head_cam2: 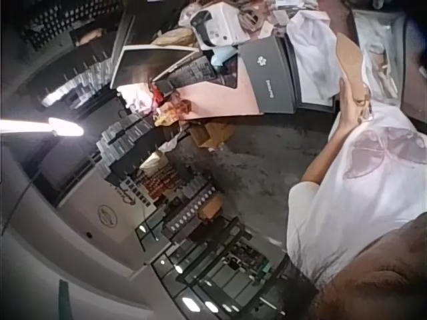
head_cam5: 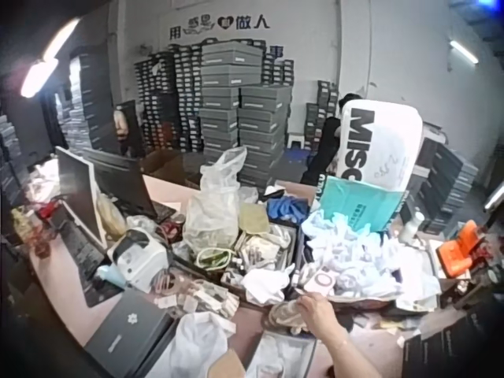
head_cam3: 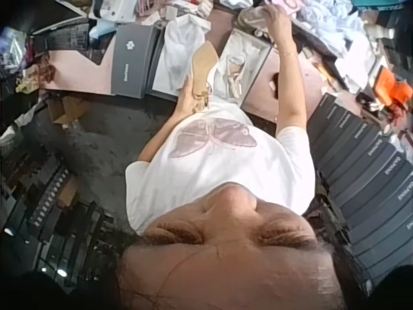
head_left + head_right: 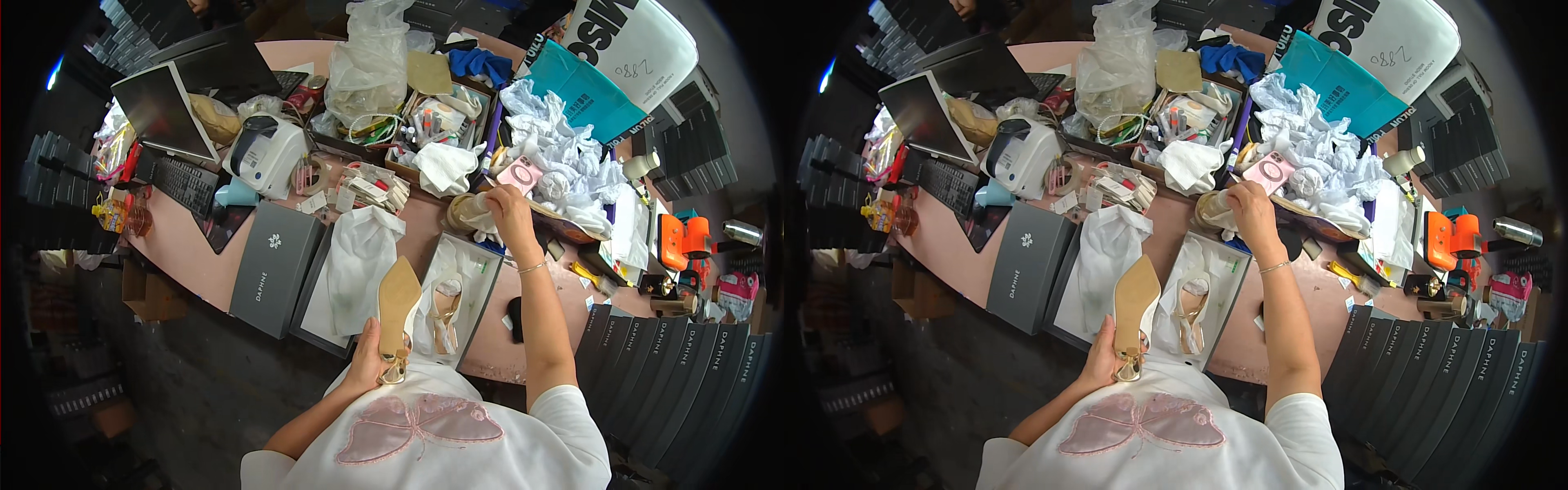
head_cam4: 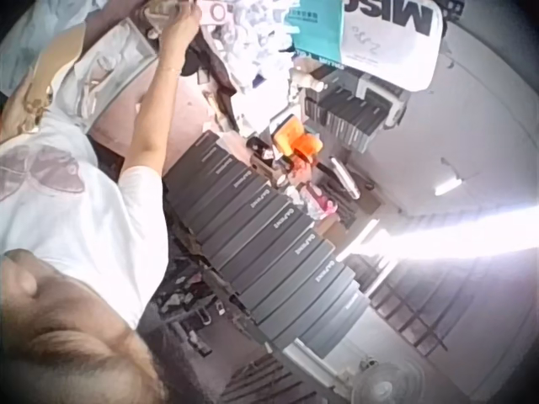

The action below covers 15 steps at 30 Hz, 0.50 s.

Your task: Packing a pair of high-heeled shoes into a box with protective tissue paper.

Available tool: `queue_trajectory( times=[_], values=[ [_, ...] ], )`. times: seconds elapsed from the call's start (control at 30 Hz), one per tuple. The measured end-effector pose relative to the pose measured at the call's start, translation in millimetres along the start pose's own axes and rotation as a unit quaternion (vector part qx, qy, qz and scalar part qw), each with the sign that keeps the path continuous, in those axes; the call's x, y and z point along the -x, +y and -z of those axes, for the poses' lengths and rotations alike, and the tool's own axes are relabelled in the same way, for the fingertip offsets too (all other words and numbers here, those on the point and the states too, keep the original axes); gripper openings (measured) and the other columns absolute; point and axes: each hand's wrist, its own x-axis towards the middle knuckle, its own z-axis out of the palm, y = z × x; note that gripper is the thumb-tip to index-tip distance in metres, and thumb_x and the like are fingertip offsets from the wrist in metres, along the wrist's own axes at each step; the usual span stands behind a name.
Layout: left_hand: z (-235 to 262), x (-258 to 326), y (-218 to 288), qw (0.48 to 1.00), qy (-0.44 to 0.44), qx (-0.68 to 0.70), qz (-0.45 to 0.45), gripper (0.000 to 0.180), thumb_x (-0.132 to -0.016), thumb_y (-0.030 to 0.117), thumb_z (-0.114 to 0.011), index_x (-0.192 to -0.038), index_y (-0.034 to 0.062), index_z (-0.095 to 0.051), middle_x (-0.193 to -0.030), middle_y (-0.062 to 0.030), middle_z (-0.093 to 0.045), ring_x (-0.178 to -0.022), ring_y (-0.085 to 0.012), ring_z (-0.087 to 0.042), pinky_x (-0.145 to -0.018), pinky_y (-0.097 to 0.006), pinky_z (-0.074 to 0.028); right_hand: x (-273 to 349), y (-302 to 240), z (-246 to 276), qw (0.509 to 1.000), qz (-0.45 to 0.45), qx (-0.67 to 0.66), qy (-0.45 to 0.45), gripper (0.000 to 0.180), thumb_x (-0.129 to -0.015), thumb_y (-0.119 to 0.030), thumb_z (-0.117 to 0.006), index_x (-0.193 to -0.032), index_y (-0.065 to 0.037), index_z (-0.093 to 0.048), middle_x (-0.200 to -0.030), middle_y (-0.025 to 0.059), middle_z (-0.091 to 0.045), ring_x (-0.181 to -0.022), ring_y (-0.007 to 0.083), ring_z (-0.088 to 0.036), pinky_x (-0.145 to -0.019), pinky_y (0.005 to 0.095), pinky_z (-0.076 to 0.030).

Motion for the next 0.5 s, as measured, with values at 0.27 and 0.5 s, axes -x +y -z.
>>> queue_trajectory(
  times=[0.27, 0.5],
  values=[
    [2, 1, -1, 1.000, 0.003, 0.005, 0.003, 0.062, -0.095, 0.059, -0.031, -0.112, 0.0034, -0.053, -0.092, -0.0106, -0.058, -0.077, -0.0166, -0.062, -0.062, -0.032, -0.055, 15, 14, 5, 0.975, -0.141, -0.169, -0.024, 0.014, -0.081, -0.006, -0.066, -0.092, 0.000, -0.062, -0.078, 0.0097, -0.060, -0.070, 0.0188, -0.058, -0.065, 0.0288, -0.046],
    [6, -2, -1, 1.000, 0.003, 0.006, -0.002, 0.059, -0.096, 0.058, -0.031, -0.115, 0.0051, -0.051, -0.092, -0.0109, -0.058, -0.077, -0.0173, -0.062, -0.062, -0.032, -0.055, 30, 0, 30, 0.968, -0.158, -0.178, -0.081, 0.010, -0.083, -0.007, -0.067, -0.087, 0.001, -0.063, -0.076, 0.0068, -0.059, -0.067, 0.0123, -0.055, -0.063, 0.0267, -0.046]
  ],
)
